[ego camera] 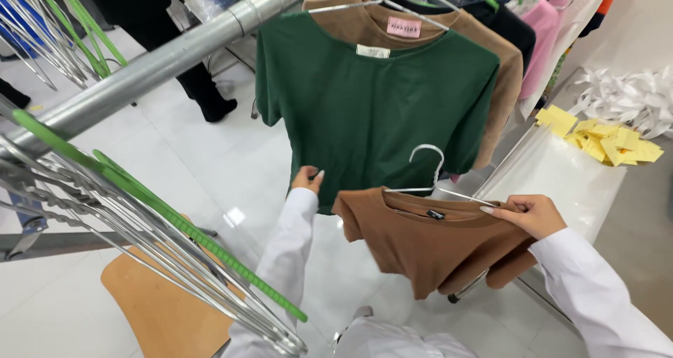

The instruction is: The person picks up folded shirts from a metal table, unfolds them, and places them onto hangers. They then hang the shirts on a metal clothing rack. The process is repeated for several shirts of different colors, including brown, green, and a black-and-white checkered pattern.

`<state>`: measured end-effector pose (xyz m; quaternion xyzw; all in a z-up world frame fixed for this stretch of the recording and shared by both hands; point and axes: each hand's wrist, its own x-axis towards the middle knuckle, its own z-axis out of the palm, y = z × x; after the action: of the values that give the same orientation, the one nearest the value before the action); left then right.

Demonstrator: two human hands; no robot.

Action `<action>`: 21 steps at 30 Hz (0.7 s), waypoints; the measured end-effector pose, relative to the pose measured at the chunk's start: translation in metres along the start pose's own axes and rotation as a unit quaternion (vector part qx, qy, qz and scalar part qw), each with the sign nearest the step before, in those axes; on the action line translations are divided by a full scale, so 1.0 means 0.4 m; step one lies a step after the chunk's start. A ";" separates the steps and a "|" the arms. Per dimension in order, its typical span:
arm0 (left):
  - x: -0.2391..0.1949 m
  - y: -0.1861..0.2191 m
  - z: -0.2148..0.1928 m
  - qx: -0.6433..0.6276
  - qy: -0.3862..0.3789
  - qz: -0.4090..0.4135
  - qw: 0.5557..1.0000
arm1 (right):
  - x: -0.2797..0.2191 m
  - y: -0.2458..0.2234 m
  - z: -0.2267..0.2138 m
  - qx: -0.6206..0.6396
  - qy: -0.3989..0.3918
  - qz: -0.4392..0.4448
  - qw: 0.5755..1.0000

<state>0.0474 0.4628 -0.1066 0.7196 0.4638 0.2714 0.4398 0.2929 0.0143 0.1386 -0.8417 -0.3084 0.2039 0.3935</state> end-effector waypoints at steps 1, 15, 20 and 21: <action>-0.025 0.047 0.010 -0.002 0.002 0.004 1.000 | 0.001 -0.034 0.011 0.000 0.003 -0.004 1.000; -0.218 0.631 -0.047 -0.129 0.083 0.283 0.947 | 0.326 -0.266 0.114 0.099 0.139 -0.124 0.978; -0.183 0.645 -0.052 -0.170 0.039 0.232 0.957 | 0.437 -0.381 0.154 0.111 0.142 -0.171 0.969; -0.183 0.651 -0.060 -0.189 0.007 0.194 0.963 | 0.449 -0.404 0.163 0.114 0.139 -0.172 0.969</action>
<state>0.1091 0.3579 0.1363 0.6979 0.2586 0.4395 0.5029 0.3271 0.2520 0.2083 -0.7457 -0.3660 0.0481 0.5547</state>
